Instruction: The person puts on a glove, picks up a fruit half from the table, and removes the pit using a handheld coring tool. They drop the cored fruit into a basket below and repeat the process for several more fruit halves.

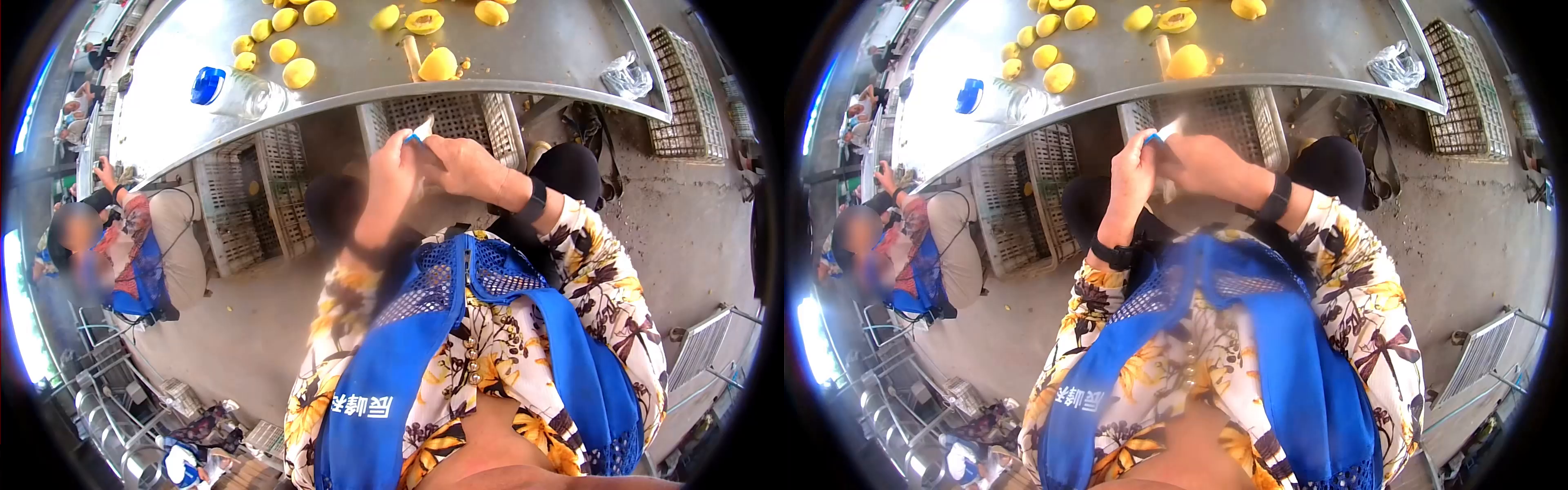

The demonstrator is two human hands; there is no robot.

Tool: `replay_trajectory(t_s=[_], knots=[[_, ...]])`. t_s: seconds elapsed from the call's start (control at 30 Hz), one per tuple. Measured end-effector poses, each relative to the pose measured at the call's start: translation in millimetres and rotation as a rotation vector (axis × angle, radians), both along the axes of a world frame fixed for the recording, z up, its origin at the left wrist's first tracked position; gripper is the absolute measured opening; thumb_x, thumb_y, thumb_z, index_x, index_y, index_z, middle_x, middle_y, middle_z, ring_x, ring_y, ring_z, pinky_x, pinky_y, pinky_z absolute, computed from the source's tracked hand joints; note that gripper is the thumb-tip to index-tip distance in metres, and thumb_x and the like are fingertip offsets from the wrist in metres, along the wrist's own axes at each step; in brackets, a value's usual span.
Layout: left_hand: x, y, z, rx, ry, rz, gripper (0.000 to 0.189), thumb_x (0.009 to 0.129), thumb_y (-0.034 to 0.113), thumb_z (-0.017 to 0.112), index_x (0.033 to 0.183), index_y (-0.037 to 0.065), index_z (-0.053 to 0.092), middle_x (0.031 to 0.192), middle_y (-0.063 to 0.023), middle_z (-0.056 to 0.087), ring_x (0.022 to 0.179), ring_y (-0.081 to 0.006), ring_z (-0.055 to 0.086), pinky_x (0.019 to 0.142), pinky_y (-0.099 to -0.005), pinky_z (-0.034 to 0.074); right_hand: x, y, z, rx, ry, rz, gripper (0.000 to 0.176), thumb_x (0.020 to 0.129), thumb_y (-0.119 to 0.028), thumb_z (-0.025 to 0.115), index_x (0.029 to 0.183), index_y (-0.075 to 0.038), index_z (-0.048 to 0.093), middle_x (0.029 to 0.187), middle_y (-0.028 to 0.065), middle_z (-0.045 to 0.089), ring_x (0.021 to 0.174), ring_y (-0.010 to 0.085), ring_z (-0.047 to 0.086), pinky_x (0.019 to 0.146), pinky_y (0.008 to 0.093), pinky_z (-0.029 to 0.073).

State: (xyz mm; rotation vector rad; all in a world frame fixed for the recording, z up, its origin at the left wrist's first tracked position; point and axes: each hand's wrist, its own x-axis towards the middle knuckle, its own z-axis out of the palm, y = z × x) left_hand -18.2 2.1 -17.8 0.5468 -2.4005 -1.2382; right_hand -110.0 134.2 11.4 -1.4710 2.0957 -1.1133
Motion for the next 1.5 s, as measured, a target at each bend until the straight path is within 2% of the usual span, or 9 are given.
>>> replay_trajectory(t_s=[0.37, 0.53, 0.63, 0.67, 0.8, 1.0, 1.13, 1.33, 1.5], knots=[[24.1, 5.9, -9.1, 0.005, -0.126, -0.163, 0.033, 0.084, -0.001, 0.050, 0.116, 0.004, 0.053, 0.081, -0.0227, 0.061, 0.068, -0.0327, 0.064, 0.064, -0.0324, 0.049, 13.5, 5.7, -22.6, 0.150, -0.289, -0.159, 0.025, 0.084, -0.026, 0.052, 0.094, -0.007, 0.064, 0.088, 0.0193, 0.063, 0.082, 0.0371, 0.060, 0.072, 0.0427, 0.048], [27.9, 2.8, 0.8, -0.467, 0.208, -0.235, 0.033, 0.072, 0.022, 0.071, 0.098, 0.006, 0.059, 0.121, -0.0170, 0.048, 0.114, -0.0389, 0.045, 0.091, -0.0478, 0.039, 15.7, 2.3, -21.3, 0.155, -0.280, -0.246, 0.022, 0.084, -0.027, 0.053, 0.091, -0.010, 0.065, 0.083, 0.0176, 0.062, 0.078, 0.0365, 0.060, 0.068, 0.0441, 0.047], [34.4, 4.9, 20.6, -0.639, -0.026, -0.403, 0.028, 0.071, 0.028, 0.069, 0.086, 0.006, 0.061, 0.124, -0.0159, 0.049, 0.123, -0.0323, 0.039, 0.102, -0.0482, 0.029, 16.7, -1.7, -23.1, -0.011, -0.152, -0.301, 0.033, 0.086, -0.027, 0.056, 0.073, 0.003, 0.059, 0.066, 0.0190, 0.060, 0.060, 0.0304, 0.061, 0.055, 0.0367, 0.047], [35.4, 4.2, 12.5, -0.638, -0.038, -0.412, 0.024, 0.071, 0.027, 0.065, 0.081, 0.006, 0.063, 0.123, -0.0161, 0.048, 0.125, -0.0326, 0.036, 0.105, -0.0524, 0.022, 16.9, 0.0, -21.8, 0.164, -0.278, -0.313, 0.025, 0.085, -0.026, 0.052, 0.087, -0.004, 0.064, 0.084, 0.0211, 0.062, 0.080, 0.0386, 0.059, 0.070, 0.0449, 0.047], [38.2, 7.5, 14.0, -0.912, 0.052, -0.533, 0.019, 0.076, 0.016, 0.055, 0.082, 0.000, 0.064, 0.124, -0.0184, 0.047, 0.124, -0.0374, 0.037, 0.100, -0.0558, 0.030, 17.3, -0.3, -52.8, 0.014, -0.240, -0.365, 0.021, 0.082, -0.020, 0.056, 0.078, 0.000, 0.060, 0.067, 0.0196, 0.059, 0.062, 0.0306, 0.061, 0.057, 0.0376, 0.046], [30.3, 6.8, 16.8, -1.021, 0.181, -0.939, 0.018, 0.072, 0.017, 0.052, 0.069, 0.001, 0.060, 0.085, -0.0134, 0.057, 0.094, -0.0304, 0.053, 0.091, -0.0436, 0.041, 14.1, -0.6, -51.6, 0.085, -0.168, -0.328, 0.022, 0.080, -0.023, 0.058, 0.075, -0.001, 0.058, 0.071, 0.0211, 0.060, 0.069, 0.0368, 0.060, 0.061, 0.0404, 0.048], [32.7, 2.0, 9.5, -0.773, 0.009, -0.963, 0.011, 0.072, 0.011, 0.053, 0.071, 0.002, 0.059, 0.081, -0.0113, 0.057, 0.085, -0.0278, 0.056, 0.076, -0.0375, 0.047, 20.3, -0.1, -51.9, 0.073, 0.012, -0.284, 0.023, 0.082, -0.023, 0.057, 0.072, -0.003, 0.057, 0.066, 0.0197, 0.058, 0.065, 0.0381, 0.059, 0.059, 0.0444, 0.047], [33.8, -3.4, -5.1, 0.185, -0.408, -0.481, 0.024, 0.084, 0.006, 0.046, 0.104, -0.003, 0.055, 0.097, -0.0129, 0.062, 0.088, -0.0248, 0.060, 0.077, -0.0377, 0.048, 32.3, 2.0, -45.1, 0.087, 0.152, -0.193, 0.020, 0.082, -0.020, 0.056, 0.071, -0.004, 0.054, 0.061, 0.0181, 0.056, 0.059, 0.0373, 0.057, 0.055, 0.0460, 0.045], [42.0, -12.0, -51.8, 0.611, -0.277, -0.434, 0.024, 0.091, 0.007, 0.044, 0.111, -0.001, 0.056, 0.104, -0.0092, 0.061, 0.095, -0.0189, 0.058, 0.084, -0.0335, 0.046, 42.1, -1.0, 7.7, 0.039, 0.109, -0.067, 0.016, 0.082, -0.017, 0.057, 0.073, -0.004, 0.053, 0.064, 0.0163, 0.057, 0.062, 0.0352, 0.058, 0.056, 0.0441, 0.045]])
